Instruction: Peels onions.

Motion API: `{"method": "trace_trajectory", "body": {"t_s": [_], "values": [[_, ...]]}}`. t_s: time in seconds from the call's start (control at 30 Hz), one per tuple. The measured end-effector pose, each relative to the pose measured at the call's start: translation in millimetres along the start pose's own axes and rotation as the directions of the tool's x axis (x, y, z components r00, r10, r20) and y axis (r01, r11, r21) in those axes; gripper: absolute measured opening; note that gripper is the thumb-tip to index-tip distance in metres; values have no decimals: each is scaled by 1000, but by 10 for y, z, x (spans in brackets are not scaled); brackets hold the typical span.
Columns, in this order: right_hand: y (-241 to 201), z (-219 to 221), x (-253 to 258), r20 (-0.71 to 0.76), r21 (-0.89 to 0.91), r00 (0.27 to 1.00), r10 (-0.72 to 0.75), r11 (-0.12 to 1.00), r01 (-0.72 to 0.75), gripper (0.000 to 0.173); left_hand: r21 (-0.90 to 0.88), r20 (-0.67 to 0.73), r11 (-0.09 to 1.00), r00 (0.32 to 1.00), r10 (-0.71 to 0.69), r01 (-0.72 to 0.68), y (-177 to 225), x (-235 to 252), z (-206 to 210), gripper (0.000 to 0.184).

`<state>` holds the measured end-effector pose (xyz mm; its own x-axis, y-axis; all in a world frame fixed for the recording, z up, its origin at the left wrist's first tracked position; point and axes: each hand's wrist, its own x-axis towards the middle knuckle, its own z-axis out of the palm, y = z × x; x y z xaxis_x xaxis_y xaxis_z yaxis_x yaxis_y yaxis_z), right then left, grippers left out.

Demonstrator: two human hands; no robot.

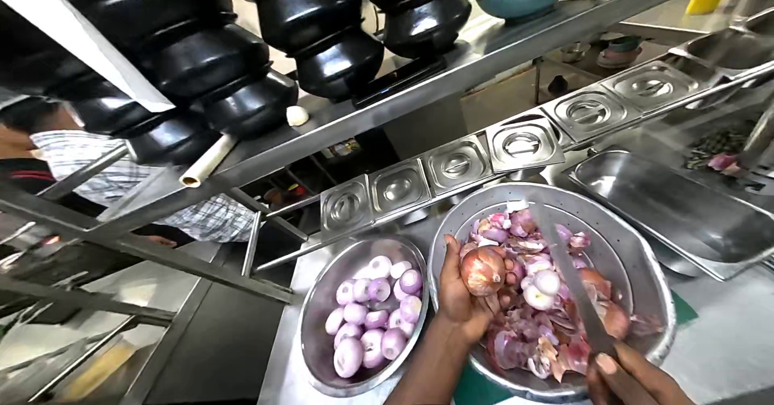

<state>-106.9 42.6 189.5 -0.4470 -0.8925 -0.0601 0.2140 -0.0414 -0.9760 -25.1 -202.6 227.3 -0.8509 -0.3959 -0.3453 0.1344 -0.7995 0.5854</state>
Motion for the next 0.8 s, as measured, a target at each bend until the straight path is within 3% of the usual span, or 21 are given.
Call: {"method": "trace_trajectory", "body": {"t_s": [0.1,0.27,0.6,0.8], "values": [[-124,9,103,34,-131,997,69,989,-64,31,-44,-38,999,999,-33,31,-68,36,164,87],[-157,19,167,48,-263,997,67,963,-52,31,-138,-76,990,996,-54,43,-166,53,323,76],[-153,49,160,49,-326,996,72,944,-52,32,-193,-123,981,992,-41,17,-238,1,433,63],[-256,138,249,24,-308,998,52,950,-42,34,-112,-165,994,986,-21,2,-325,-44,503,52]]}}
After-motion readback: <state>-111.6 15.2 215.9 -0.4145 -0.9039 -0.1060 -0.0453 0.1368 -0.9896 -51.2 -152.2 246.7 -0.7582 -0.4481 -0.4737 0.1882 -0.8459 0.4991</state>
